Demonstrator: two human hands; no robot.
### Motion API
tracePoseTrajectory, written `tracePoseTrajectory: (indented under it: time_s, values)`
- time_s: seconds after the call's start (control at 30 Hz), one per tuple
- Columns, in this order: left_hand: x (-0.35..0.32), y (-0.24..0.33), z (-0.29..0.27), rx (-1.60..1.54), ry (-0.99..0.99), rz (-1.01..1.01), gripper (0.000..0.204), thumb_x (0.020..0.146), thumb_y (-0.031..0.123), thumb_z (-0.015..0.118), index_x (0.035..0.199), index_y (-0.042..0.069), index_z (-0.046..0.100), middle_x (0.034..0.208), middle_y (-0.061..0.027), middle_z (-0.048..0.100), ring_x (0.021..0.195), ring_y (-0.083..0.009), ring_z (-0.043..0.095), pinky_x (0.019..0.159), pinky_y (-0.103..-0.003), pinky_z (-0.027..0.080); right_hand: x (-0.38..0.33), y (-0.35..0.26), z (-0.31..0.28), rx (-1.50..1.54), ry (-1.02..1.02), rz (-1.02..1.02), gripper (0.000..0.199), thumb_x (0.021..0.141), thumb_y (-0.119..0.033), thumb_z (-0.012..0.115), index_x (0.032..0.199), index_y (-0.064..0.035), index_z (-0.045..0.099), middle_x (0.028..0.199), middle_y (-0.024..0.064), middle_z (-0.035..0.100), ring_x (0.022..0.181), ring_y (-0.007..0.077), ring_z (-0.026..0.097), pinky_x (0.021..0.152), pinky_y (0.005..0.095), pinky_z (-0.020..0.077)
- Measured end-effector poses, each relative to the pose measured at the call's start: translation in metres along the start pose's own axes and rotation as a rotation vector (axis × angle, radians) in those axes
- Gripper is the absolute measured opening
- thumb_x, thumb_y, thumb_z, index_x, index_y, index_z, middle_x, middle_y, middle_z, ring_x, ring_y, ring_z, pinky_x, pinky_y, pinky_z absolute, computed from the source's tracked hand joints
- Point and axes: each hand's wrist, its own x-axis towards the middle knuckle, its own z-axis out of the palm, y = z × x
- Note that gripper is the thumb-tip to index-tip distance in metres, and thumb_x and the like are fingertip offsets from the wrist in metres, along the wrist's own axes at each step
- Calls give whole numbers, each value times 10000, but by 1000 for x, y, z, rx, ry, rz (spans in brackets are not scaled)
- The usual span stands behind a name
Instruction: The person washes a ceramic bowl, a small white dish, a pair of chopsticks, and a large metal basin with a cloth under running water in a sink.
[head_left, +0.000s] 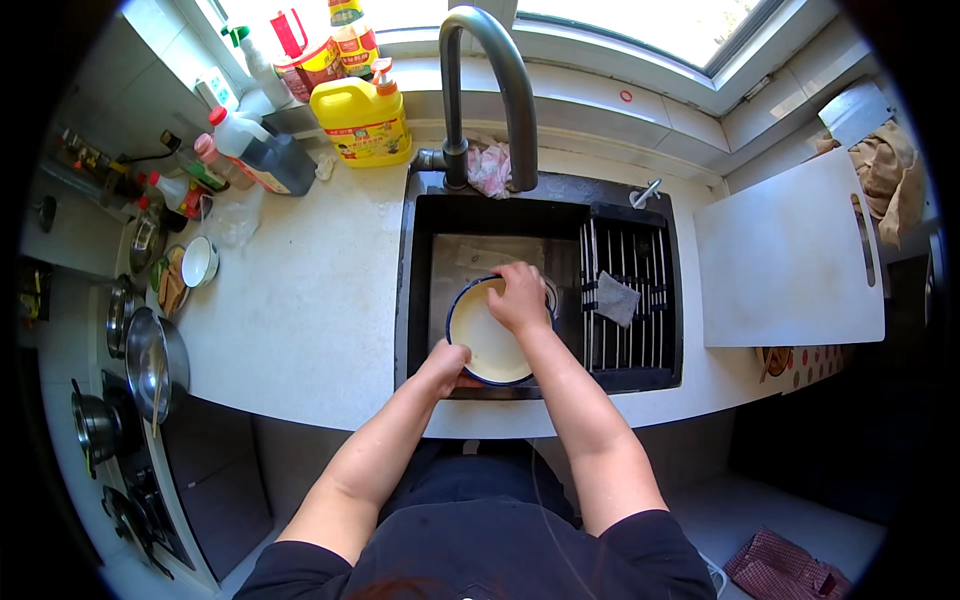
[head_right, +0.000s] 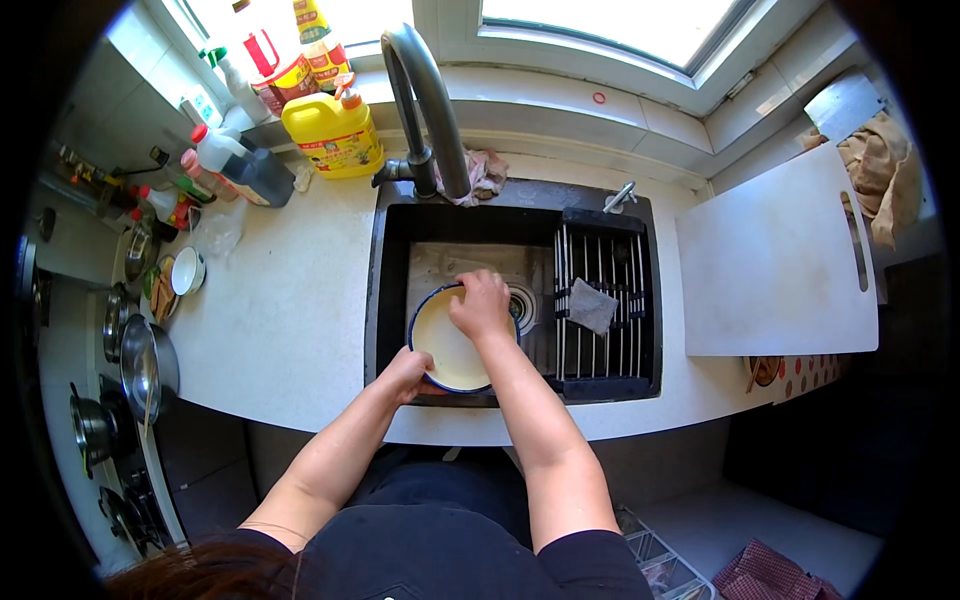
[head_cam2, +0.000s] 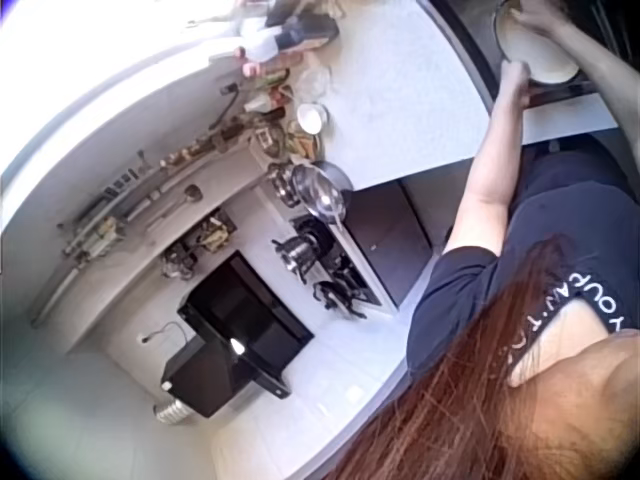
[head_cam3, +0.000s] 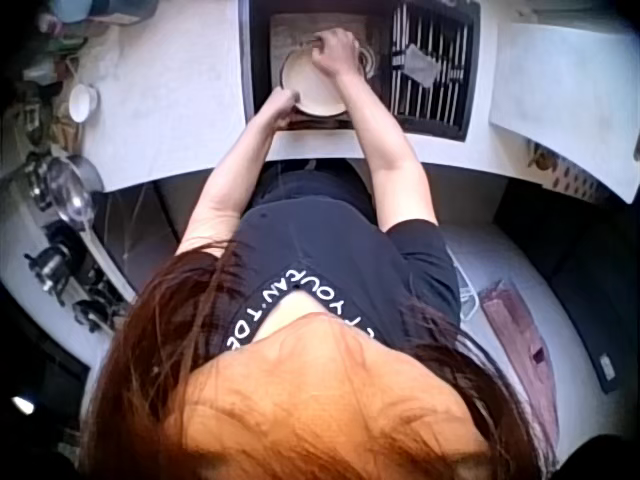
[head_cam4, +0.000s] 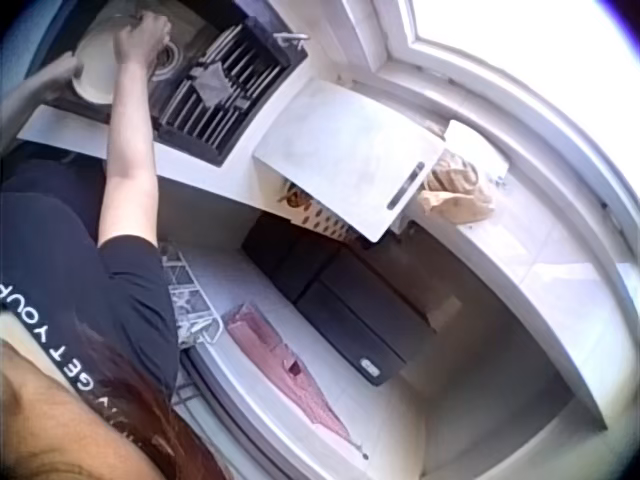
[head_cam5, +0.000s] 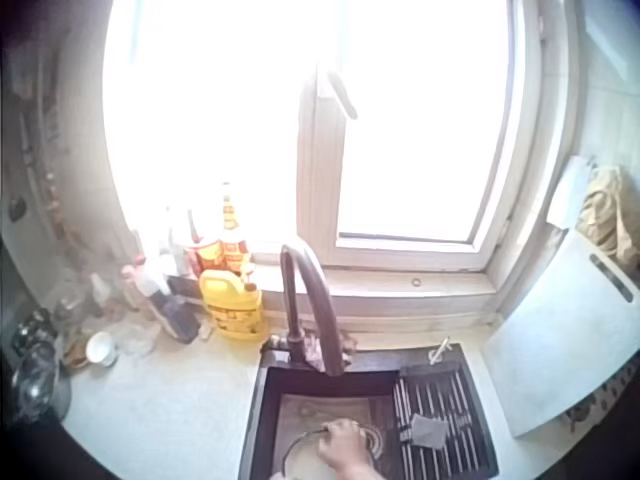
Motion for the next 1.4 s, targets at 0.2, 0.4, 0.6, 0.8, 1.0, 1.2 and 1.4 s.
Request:
tracePoseTrajectory:
  time_s: [0.2, 0.4, 0.6, 0.8, 1.0, 1.2, 1.4]
  values:
    - [1, 9, 3, -11, -17, -46, 395, 749, 7, 390, 1135, -17, 467, 967, -167, 593, 818, -295, 629, 649, -424, 552, -26, 4, 28, -282, -7, -254, 195, 690, -42, 527, 877, -62, 578, 942, 128, 575, 895, 316, 570, 719, 401, 480]
    - [13, 7, -3, -42, -34, -78, 398, 745, 11, 396, 1138, -21, 455, 954, -171, 592, 785, -301, 633, 635, -420, 553, -11, 0, 44, 127, -172, -114, 164, 765, -102, 585, 914, -46, 622, 799, 115, 638, 711, 280, 623, 667, 360, 507]
    - [8, 16, -1, 18, -33, -61, 390, 740, 13, 395, 1124, -18, 455, 936, -169, 592, 772, -292, 631, 611, -408, 552, 9, -1, 39, 717, 217, 149, 145, 725, -90, 681, 857, -30, 675, 731, 75, 660, 693, 159, 630, 650, 255, 489]
    - [9, 18, -2, 17, -41, -69, 387, 738, 5, 388, 1120, -14, 453, 957, -169, 588, 770, -286, 631, 604, -400, 553, 6, -8, 36, 378, 288, -45, 73, 744, -125, 646, 798, -84, 673, 755, 106, 644, 695, 256, 623, 629, 329, 489]
    - [18, 15, -6, -11, 20, -7, 430, 746, -12, 381, 1173, -17, 431, 1021, -182, 578, 821, -295, 633, 620, -406, 560, -9, 8, 29, -472, 235, -267, 89, 696, -125, 550, 751, -73, 595, 801, 77, 553, 828, 254, 538, 685, 370, 449]
    - [17, 7, -9, -158, 65, 124, 437, 764, -14, 382, 1200, -28, 404, 1067, -181, 560, 861, -276, 628, 603, -379, 570, -11, 18, 21, -221, 478, 51, 154, 719, -112, 584, 850, -53, 639, 853, 134, 609, 873, 325, 571, 741, 404, 463]
    - [1, 13, -8, -6, 49, 68, 528, 809, 249, 555, 1249, 21, 374, 1105, -164, 551, 848, -298, 620, 660, -441, 547, 1, 42, 11, 447, 181, 298, 185, 721, -155, 619, 853, -29, 648, 761, 192, 632, 746, 344, 619, 689, 406, 476]
